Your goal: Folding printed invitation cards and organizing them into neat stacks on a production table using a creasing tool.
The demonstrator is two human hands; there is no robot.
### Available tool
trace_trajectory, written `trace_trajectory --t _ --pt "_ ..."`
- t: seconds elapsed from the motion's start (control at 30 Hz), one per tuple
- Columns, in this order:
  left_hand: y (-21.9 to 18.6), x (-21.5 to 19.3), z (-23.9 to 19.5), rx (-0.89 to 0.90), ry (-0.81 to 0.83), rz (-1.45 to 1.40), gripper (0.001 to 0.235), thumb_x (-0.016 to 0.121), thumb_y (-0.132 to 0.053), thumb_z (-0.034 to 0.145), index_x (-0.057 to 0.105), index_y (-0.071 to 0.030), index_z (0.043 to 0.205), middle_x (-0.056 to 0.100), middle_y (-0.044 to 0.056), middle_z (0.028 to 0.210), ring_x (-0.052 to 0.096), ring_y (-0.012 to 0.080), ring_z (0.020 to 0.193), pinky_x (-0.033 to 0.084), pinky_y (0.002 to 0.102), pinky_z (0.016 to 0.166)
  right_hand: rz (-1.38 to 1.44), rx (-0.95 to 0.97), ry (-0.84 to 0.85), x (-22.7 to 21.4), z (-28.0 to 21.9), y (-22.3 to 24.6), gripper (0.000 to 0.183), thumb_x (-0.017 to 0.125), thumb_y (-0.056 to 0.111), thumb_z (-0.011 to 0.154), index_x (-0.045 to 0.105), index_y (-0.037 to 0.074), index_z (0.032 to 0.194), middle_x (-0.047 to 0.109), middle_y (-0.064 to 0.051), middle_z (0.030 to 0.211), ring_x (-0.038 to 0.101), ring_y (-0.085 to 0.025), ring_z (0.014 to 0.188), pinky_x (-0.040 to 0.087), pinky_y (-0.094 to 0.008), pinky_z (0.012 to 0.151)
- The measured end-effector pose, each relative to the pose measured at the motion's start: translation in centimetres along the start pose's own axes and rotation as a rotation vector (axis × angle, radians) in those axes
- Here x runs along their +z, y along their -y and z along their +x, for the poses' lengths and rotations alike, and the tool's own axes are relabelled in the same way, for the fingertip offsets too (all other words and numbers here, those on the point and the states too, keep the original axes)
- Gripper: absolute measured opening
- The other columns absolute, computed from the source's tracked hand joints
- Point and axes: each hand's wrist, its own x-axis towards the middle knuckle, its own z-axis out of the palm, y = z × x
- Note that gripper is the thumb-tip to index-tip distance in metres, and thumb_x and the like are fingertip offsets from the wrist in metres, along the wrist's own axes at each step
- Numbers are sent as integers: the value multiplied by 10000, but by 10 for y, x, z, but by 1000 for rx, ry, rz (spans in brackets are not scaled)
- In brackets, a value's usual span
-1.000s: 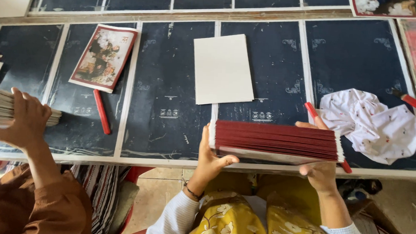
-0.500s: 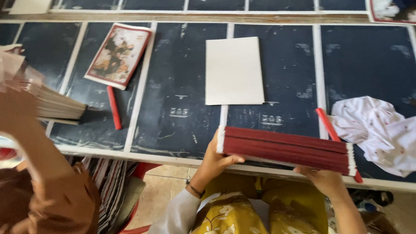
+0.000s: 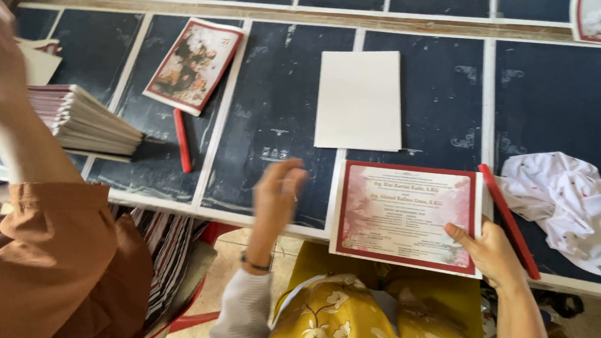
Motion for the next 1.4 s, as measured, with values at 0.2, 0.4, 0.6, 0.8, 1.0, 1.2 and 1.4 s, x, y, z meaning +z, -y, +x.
trace_trajectory --t 0.2,0.4,0.6,0.8,1.0,1.2,1.4 --pt "0 -65 1 -115 -464 -466 245 470 -215 1070 704 -147 1046 730 28 1067 680 133 971 568 286 852 228 -120 260 -21 26 -40 757 504 367 867 442 45 1549 701 -271 1334 726 -419 1057 607 -548 869" --pt "22 -80 -2 -285 -664 -813 189 502 -270 1080 634 -135 1090 742 57 1044 722 158 883 569 269 801 159 -355 210 -21 33 -48 671 455 509 953 678 -32 1281 778 -188 1215 762 -277 1044 614 -400 889" --pt "1 -66 -7 -263 -606 -772 210 467 -217 1106 645 -138 1026 728 48 1016 704 139 885 602 251 795 -489 -388 -127 -41 -5 -11 573 542 500 1044 618 34 720 319 -36 581 334 -147 573 309 -330 597" --pt "-6 -53 -9 -259 -569 -728 231 450 -196 1122 640 -139 1004 732 48 1027 700 138 875 608 250 810 -466 -579 -417 -63 8 -35 218 786 160 931 732 -5 1063 775 -135 1016 738 -232 866 621 -320 827" --pt "4 -38 -5 -203 -530 -732 171 535 -154 1112 663 -156 998 729 41 998 706 151 877 617 261 811 -687 -913 -650 -55 60 -89 368 724 -76 937 708 -20 1300 572 -138 1087 555 -327 1076 559 -402 925" --pt "9 -20 -7 -99 -508 -755 169 531 -99 1093 674 -95 1001 734 68 971 705 156 835 616 252 786 -774 -914 -945 -89 86 -87 419 595 -173 927 818 -13 1243 532 -200 1036 529 -419 925 483 -530 866" --pt "23 -1 -6 -79 -633 -715 142 529 -121 1078 638 -72 1002 721 141 896 689 149 753 592 233 744 -680 -1247 -856 -57 82 -82 391 695 28 1004 756 32 1390 641 -143 1152 632 -333 976 508 -426 973"
